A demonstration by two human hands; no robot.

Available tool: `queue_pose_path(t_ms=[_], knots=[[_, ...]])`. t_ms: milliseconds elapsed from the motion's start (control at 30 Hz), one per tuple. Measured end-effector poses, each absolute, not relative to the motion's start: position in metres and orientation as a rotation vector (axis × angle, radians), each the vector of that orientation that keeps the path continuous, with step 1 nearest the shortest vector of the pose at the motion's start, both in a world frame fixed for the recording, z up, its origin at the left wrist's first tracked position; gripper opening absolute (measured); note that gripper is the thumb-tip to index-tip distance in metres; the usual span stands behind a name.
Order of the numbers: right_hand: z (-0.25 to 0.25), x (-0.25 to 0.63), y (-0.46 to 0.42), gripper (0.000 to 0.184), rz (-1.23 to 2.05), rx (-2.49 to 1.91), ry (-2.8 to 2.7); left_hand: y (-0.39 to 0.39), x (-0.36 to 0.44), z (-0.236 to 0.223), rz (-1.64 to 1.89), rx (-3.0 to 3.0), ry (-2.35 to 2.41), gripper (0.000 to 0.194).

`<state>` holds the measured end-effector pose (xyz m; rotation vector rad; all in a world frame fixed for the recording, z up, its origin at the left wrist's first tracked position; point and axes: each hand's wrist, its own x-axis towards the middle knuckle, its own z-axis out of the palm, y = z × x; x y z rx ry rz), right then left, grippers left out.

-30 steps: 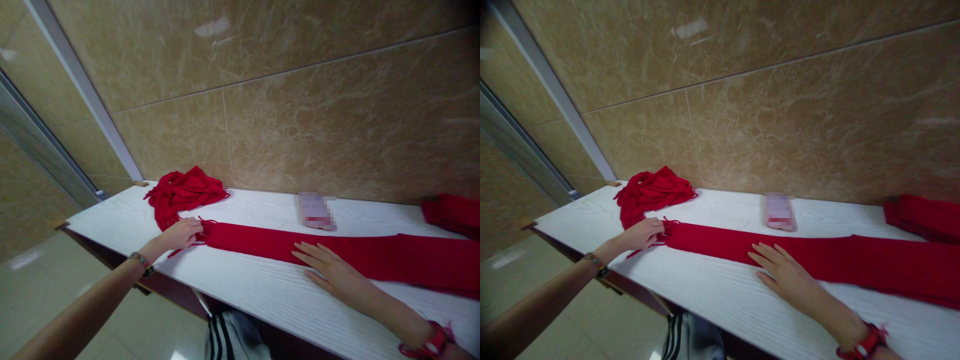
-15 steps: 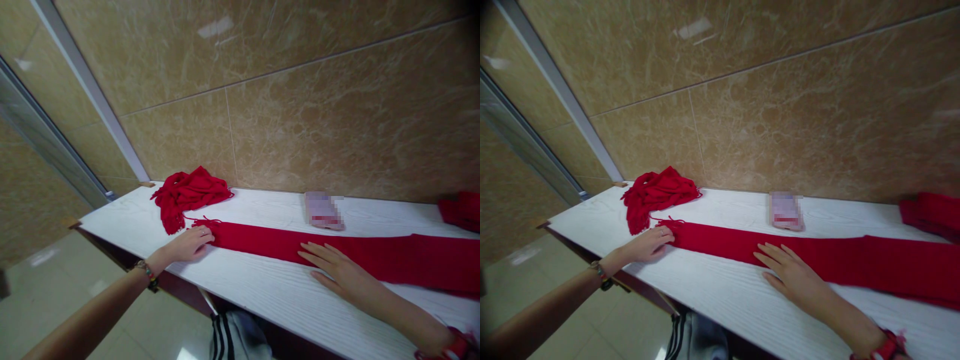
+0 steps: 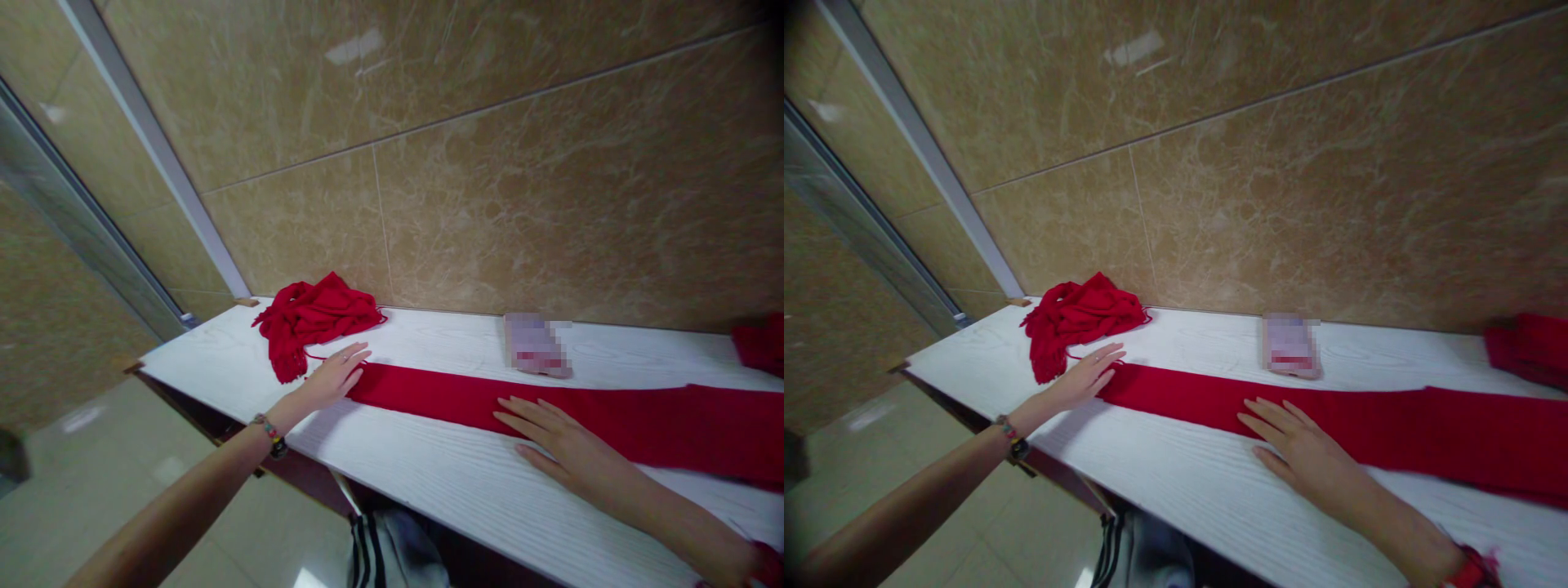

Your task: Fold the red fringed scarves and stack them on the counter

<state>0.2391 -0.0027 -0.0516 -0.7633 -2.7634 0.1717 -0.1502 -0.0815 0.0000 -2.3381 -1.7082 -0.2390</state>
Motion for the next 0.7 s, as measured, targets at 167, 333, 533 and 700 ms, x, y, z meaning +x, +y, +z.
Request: queue_pose_path(t_ms=[167,333,533,700], knots=[[-0.044,0.238,-0.007,0.042,0.16,-0.793,-2.804,-0.077,-0.172,-0.033,-0.086,-2.274,-1.983,0.043],[-0.045,0.238,-0.007,0.042,0.16,-0.785,-2.783,-0.097,-0.207,-0.022,0.098,-1.798,-2.303,0.042],[-0.048,0.238,-0.006,0.043,0.131,-0.766,-2.777,-0.083,-0.135,-0.004,-0.091,-2.087,-1.875,0.044],[-0.039,0.238,-0.011,0.044,0.072,-0.756,-2.826,-0.078,-0.119,-0.017,-0.043,-2.465,-1.829,0.045]])
